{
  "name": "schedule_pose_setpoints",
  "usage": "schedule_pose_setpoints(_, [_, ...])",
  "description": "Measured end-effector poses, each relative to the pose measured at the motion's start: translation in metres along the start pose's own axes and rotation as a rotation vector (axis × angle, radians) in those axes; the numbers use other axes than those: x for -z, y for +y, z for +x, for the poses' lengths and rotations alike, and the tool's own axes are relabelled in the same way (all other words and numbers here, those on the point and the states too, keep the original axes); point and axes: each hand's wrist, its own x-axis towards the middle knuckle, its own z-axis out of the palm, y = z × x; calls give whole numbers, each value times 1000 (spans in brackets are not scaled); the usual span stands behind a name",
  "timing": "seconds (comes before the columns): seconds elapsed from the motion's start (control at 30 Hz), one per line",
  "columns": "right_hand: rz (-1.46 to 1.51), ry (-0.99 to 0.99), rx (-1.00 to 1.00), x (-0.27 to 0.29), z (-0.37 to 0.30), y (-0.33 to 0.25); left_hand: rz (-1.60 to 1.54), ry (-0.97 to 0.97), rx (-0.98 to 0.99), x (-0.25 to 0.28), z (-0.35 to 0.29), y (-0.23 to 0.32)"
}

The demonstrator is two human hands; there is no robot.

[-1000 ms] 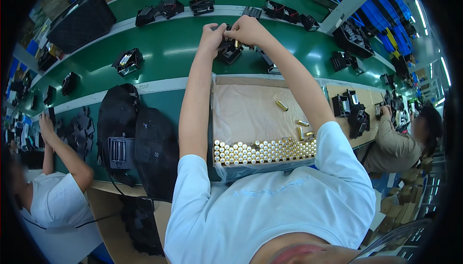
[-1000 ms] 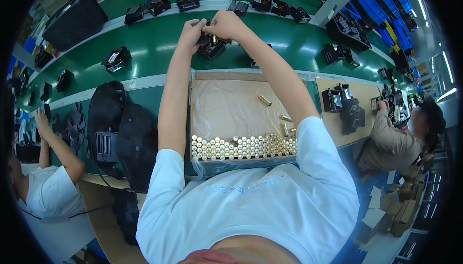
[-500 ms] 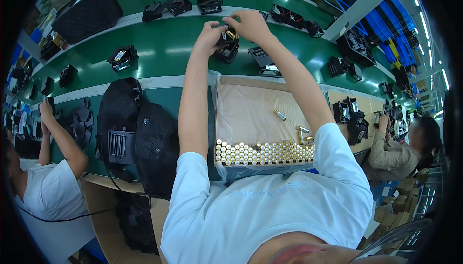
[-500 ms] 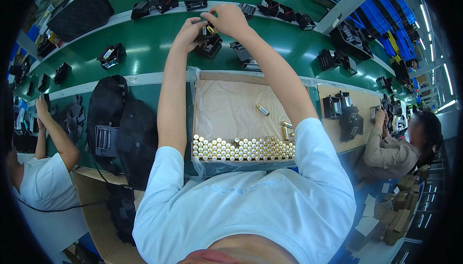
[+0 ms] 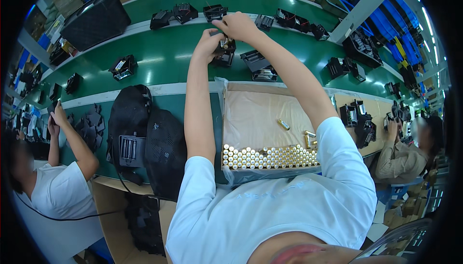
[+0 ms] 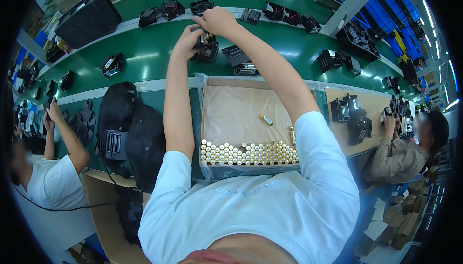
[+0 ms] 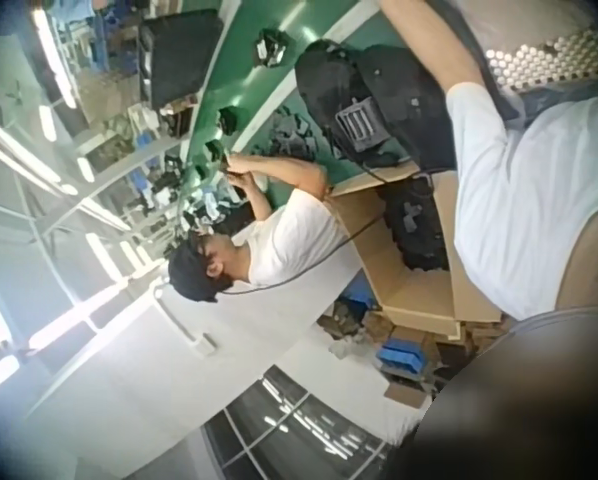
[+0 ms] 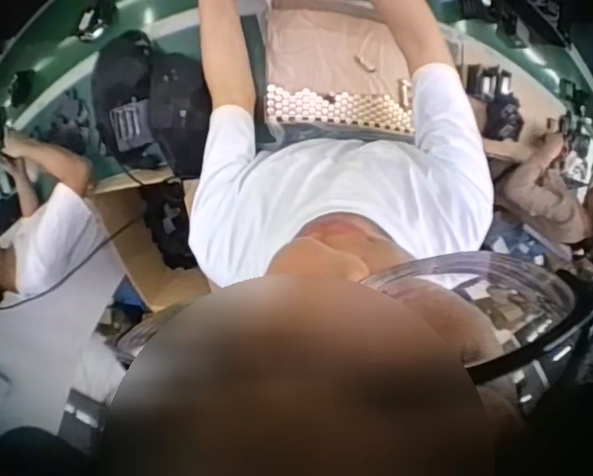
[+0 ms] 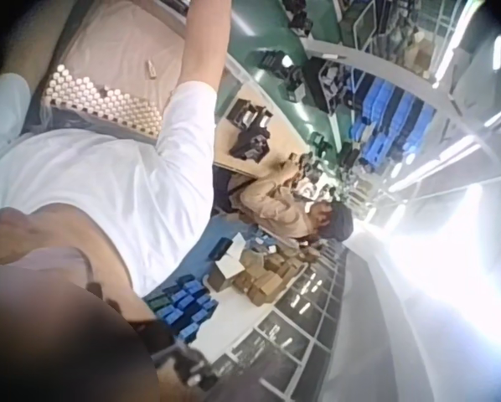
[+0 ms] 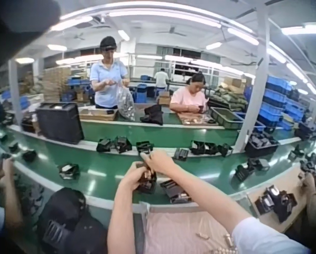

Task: Assembling small metallic cylinders into handheld devices on a production line.

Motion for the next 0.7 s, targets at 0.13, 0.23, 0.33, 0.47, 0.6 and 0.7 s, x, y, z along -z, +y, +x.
schedule_pose_setpoints(0.13, [68, -132, -123, -2, 1, 1, -15, 1, -44, 8, -4, 3])
schedule_pose_setpoints(0.23, [378, -439, -463, 0, -2, 0, -31, 14, -75, 18, -5, 3])
schedule_pose_setpoints(0.33, [520, -467, -521, -18, -3, 4, 25, 41, -98, 26, 1, 1])
schedule_pose_setpoints(0.47, [594, -534, -511, -23, -11, 10, 178, 100, -102, 27, 1, -1])
schedule_pose_setpoints(0.6, [380, -630, -304, 1, -17, 5, 477, 183, -63, 27, -12, 18])
schedule_pose_setpoints(0.7, [152, -740, -30, 12, -25, 11, 1049, 422, 0, 28, -14, 29])
